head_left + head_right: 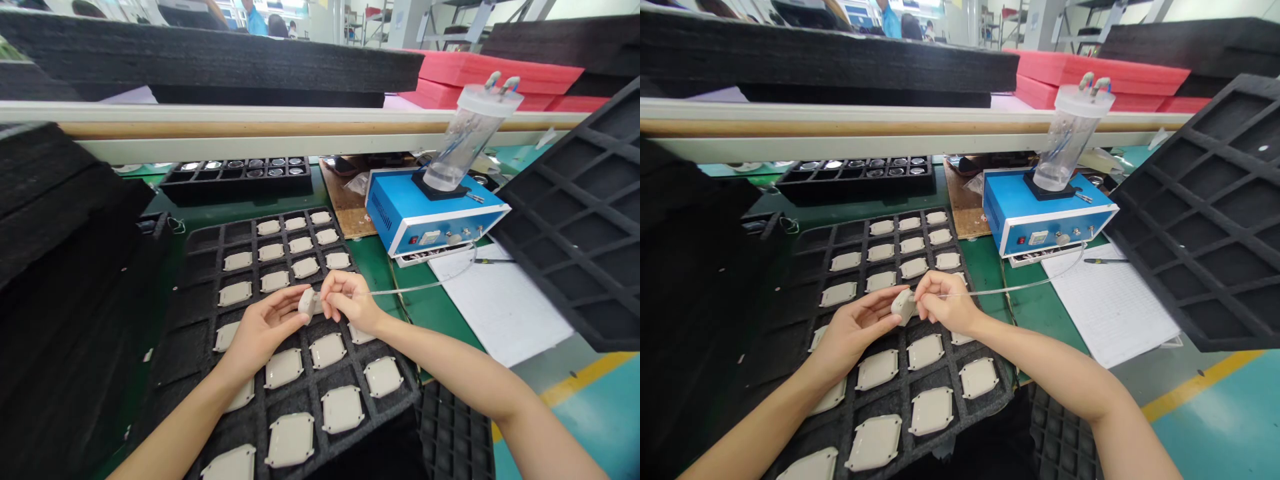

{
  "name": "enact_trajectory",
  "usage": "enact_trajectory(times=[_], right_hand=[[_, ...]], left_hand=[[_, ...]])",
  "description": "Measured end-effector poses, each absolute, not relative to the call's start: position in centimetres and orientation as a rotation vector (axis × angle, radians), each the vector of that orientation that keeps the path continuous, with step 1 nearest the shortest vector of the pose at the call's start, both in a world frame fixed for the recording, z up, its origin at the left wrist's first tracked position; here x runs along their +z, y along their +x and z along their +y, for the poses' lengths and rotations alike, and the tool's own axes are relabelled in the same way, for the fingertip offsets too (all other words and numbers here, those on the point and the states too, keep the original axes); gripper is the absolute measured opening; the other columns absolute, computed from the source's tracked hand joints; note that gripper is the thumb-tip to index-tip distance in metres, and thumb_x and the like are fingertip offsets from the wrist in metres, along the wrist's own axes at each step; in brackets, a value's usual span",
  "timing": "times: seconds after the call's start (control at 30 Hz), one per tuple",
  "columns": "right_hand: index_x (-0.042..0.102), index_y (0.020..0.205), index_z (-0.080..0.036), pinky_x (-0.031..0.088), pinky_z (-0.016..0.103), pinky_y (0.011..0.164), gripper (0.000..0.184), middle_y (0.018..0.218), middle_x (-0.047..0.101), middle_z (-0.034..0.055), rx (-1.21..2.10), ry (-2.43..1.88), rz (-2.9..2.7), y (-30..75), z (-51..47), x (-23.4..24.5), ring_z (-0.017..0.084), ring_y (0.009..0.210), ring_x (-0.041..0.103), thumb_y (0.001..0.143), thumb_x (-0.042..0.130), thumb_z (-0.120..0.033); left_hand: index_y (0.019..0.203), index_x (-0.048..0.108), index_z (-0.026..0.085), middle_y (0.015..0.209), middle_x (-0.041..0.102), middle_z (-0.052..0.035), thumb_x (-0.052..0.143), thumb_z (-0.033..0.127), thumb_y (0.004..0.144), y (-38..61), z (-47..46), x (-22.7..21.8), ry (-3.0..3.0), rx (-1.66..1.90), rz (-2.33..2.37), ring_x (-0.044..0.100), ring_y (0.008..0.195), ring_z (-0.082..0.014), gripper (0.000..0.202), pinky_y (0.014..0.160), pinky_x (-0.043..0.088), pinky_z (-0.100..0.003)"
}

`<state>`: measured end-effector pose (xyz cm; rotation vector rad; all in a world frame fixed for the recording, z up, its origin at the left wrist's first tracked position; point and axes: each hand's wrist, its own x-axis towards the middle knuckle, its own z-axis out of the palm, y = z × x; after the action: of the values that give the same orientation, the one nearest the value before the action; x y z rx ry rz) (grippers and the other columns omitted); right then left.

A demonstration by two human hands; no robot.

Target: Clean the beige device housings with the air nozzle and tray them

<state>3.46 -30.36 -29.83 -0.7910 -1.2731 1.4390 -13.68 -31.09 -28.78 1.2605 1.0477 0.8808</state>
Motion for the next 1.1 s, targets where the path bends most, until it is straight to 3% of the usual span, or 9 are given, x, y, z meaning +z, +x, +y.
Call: enact_trajectory(times=[1.1], right_hand=[[0.051, 0.066, -0.016, 0.033, 0.016, 0.035, 0.005, 0.046, 0.055, -0.0053, 1.429, -0.779, -1.286, 3.50, -30.39, -29.85, 0.005, 0.033, 0.043, 0.063, 0.048, -0.015]], left_hand=[[0.107, 0.061, 0.016, 0.115, 0.066, -0.0105, 0.075, 0.029, 0.066, -13.90, -31.06, -29.02, 1.270, 0.881, 1.029, 0.062, 0.106, -0.0246, 0.046, 0.096, 0.048, -0.034]])
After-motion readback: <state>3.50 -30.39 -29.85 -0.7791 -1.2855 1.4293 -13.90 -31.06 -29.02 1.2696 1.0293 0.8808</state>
